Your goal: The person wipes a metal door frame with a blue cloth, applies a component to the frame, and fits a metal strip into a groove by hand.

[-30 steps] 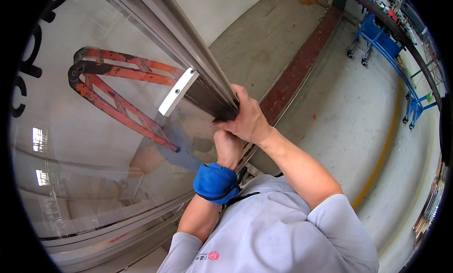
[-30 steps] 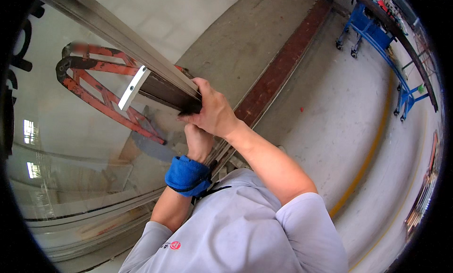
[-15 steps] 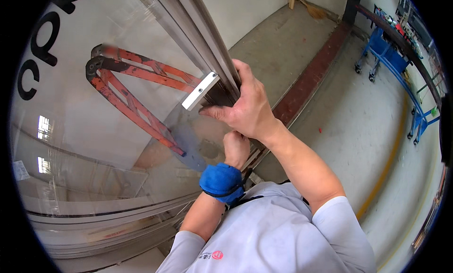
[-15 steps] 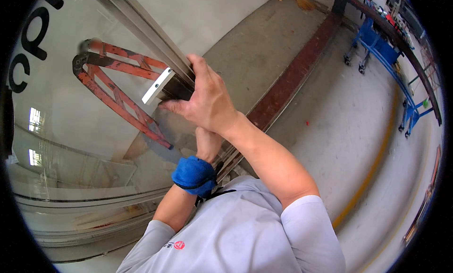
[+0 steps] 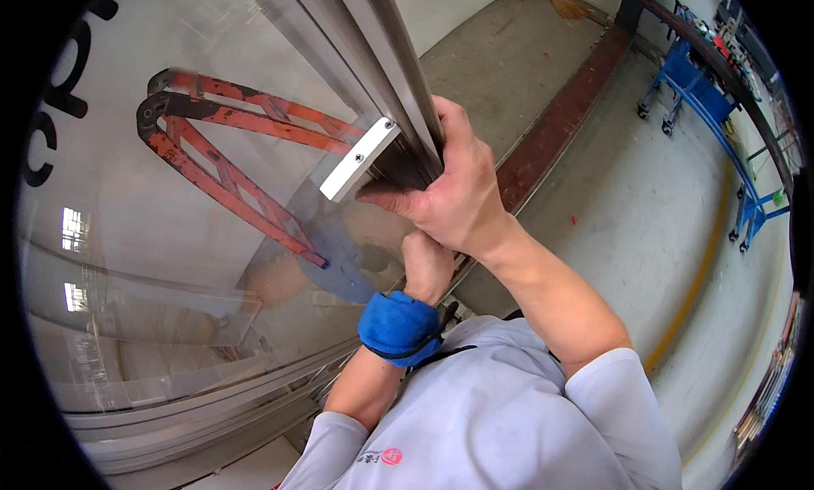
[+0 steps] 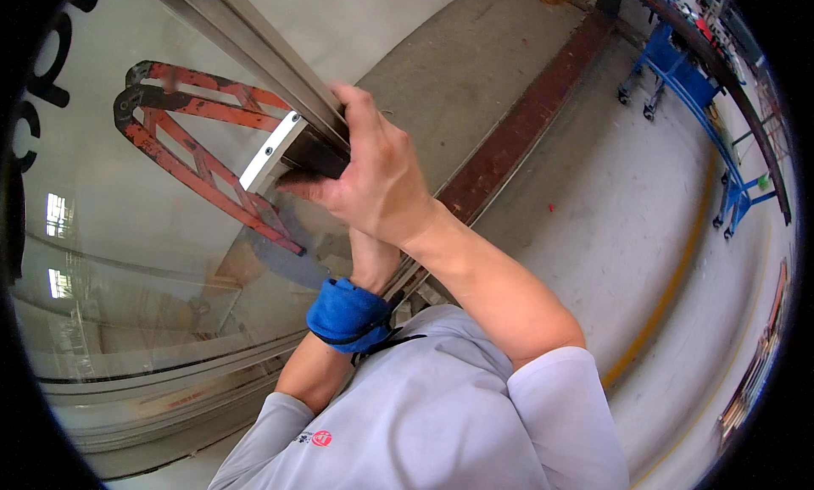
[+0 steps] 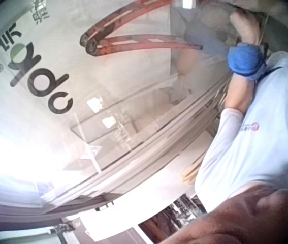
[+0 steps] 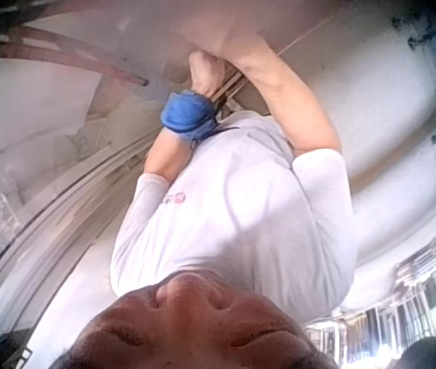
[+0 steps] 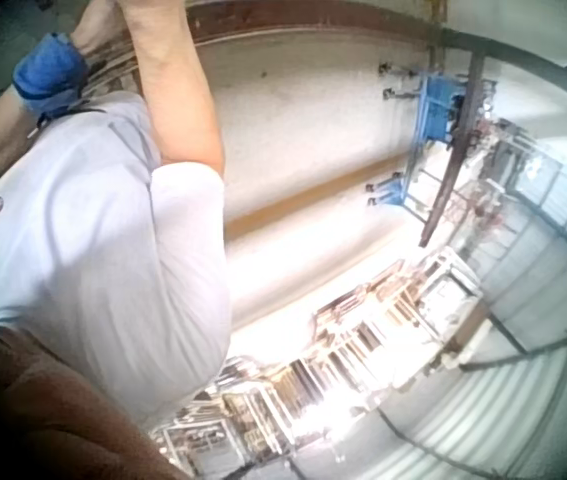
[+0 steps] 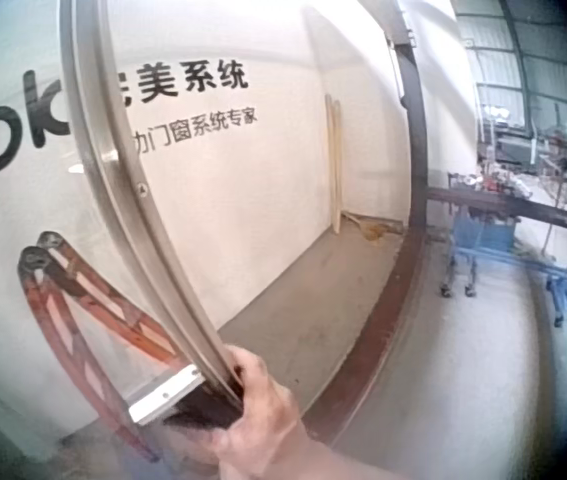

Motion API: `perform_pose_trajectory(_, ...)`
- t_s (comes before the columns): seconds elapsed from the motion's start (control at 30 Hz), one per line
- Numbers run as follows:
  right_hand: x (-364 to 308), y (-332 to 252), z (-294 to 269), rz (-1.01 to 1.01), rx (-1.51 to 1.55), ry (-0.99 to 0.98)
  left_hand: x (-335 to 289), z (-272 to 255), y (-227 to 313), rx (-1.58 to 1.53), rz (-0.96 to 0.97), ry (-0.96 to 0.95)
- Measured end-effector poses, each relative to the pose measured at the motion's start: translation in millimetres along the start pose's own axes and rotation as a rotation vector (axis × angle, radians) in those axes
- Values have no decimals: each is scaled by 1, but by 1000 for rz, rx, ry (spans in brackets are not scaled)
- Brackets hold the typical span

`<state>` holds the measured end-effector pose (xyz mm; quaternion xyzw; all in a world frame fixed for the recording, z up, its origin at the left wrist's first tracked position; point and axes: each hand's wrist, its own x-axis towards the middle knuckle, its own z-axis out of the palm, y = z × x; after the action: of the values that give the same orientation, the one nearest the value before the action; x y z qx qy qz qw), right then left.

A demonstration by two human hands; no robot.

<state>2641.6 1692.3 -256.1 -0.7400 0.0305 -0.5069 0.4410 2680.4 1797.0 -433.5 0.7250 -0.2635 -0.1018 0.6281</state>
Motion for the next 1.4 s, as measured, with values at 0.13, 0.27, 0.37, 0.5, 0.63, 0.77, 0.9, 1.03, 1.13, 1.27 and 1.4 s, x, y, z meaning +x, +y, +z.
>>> perform_pose_trajectory(0.13, -36, 32, -1, 50, 20, -32, 1, -2, -6, 127, -3, -41)
perform_pose_trajectory(0.27, -70, 53, 0, 138, -20, -51, -1, -2, 3, 42, -21, -39)
perform_pose_trajectory(0.37, -74, 58, -2, 190, -27, -99, -4, -2, 1, 27, -32, -25)
perform_pose_trajectory(0.5, -77, 59, -2, 190, -31, -132, -7, -4, -4, -11, -29, -38)
perform_pose_trajectory(0.63, -67, 45, -4, 238, -4, -136, 1, 1, -9, -161, -96, -7)
perform_pose_trajectory(0.77, -32, 14, -8, 117, 61, -116, 0, -3, -9, -141, -94, 40)
perform_pose_trajectory(0.9, 17, -12, -9, 59, -3, -88, 2, -10, 20, 431, 80, -78)
perform_pose_trajectory(1.03, 26, -10, -6, 9, 120, -92, 0, -8, 17, 511, 70, -53)
perform_pose_trajectory(1.13, 21, -19, -8, 89, 83, -121, -2, -4, 4, 361, 71, 8)
perform_pose_trajectory(1.27, 14, -8, -7, 58, 72, -85, -2, -4, -5, 210, 38, 16)
perform_pose_trajectory(1.4, -27, 21, -7, 118, -3, -124, -3, -9, -22, -248, -215, -227)
